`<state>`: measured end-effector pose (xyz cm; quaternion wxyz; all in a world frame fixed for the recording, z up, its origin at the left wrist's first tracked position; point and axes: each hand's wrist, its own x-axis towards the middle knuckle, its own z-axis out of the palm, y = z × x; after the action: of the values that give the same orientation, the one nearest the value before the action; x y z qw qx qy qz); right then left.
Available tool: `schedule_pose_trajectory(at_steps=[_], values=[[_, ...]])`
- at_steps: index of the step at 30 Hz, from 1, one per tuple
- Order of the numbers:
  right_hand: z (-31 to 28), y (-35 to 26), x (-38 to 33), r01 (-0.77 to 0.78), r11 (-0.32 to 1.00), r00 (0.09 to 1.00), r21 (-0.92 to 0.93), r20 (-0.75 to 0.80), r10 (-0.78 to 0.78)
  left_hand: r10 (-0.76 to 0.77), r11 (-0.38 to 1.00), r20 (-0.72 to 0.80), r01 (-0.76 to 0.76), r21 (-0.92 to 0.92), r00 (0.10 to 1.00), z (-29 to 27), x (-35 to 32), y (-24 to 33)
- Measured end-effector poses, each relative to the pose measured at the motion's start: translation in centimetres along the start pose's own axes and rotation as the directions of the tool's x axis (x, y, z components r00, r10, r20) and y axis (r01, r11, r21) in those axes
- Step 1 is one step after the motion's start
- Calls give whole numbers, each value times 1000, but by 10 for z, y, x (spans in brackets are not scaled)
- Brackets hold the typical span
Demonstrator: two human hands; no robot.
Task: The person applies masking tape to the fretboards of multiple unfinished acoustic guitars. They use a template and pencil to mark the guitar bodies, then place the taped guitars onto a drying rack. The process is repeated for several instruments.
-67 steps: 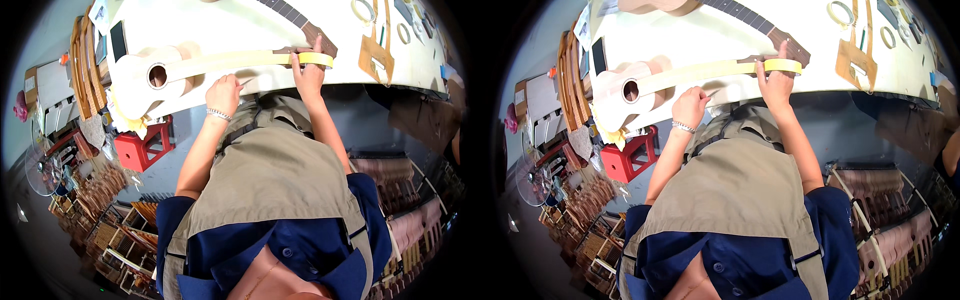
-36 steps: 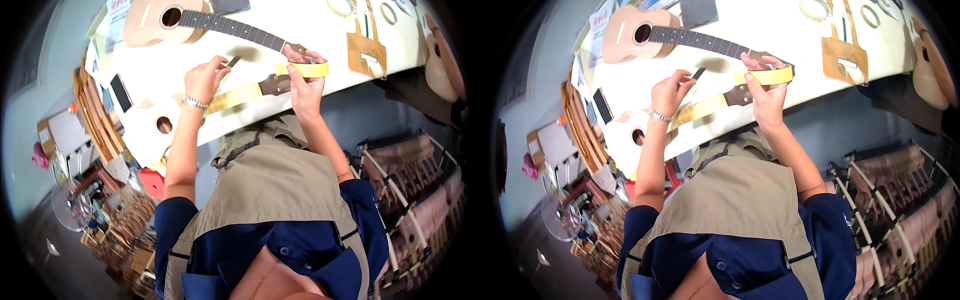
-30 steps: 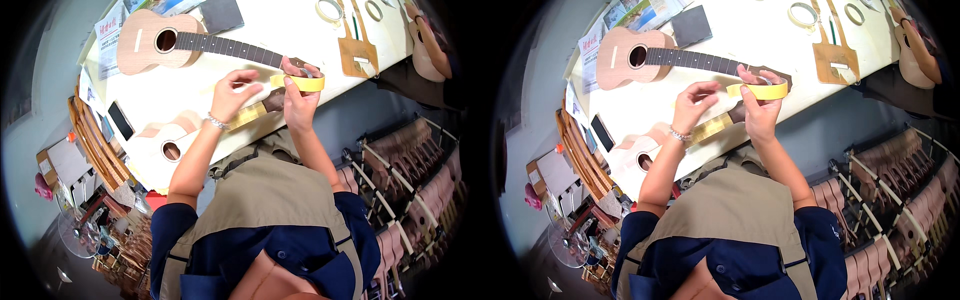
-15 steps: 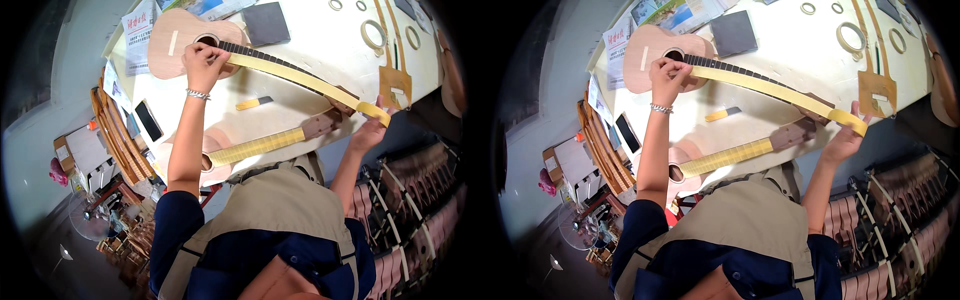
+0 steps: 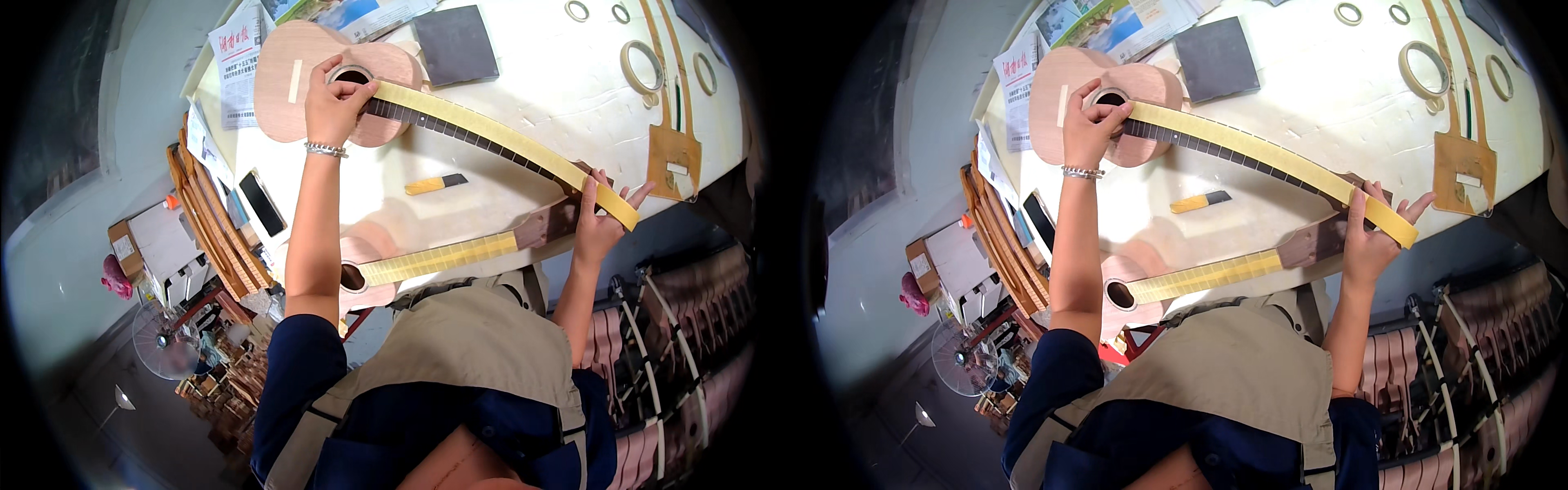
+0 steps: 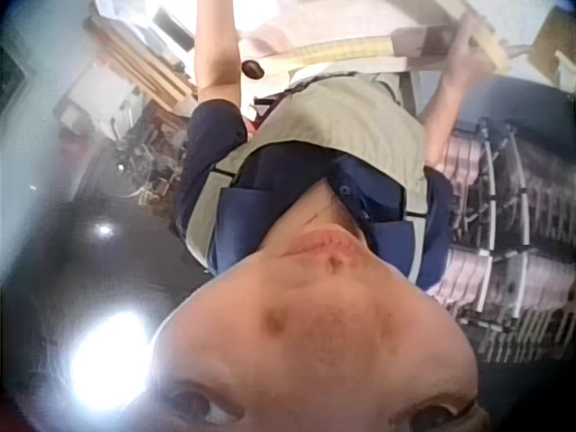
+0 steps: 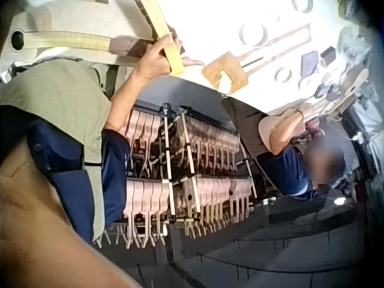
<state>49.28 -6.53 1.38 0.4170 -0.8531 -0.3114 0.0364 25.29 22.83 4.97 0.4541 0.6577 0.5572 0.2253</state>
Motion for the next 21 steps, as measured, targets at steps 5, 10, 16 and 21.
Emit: schedule_pose_trajectory(at_steps=[5, 10, 16, 21], values=[[-1, -1, -1, -12, 1000, 1000, 23, 22, 11, 2, 991, -64, 6, 133, 998, 3, -1, 7], [-1, 2, -5, 20, 1000, 1000, -13, -13, -20, 497, 768, -72, -400, 501, 865, 8, -12, -10], [5, -7, -3, -26, 999, 998, 30, -61, 28, 548, 352, 292, -533, 769, 784, 23, -40, -23], [10, -11, -3, -76, 995, 996, -72, -50, 72, 493, 356, 311, -514, 780, 813, 57, -63, -16]])
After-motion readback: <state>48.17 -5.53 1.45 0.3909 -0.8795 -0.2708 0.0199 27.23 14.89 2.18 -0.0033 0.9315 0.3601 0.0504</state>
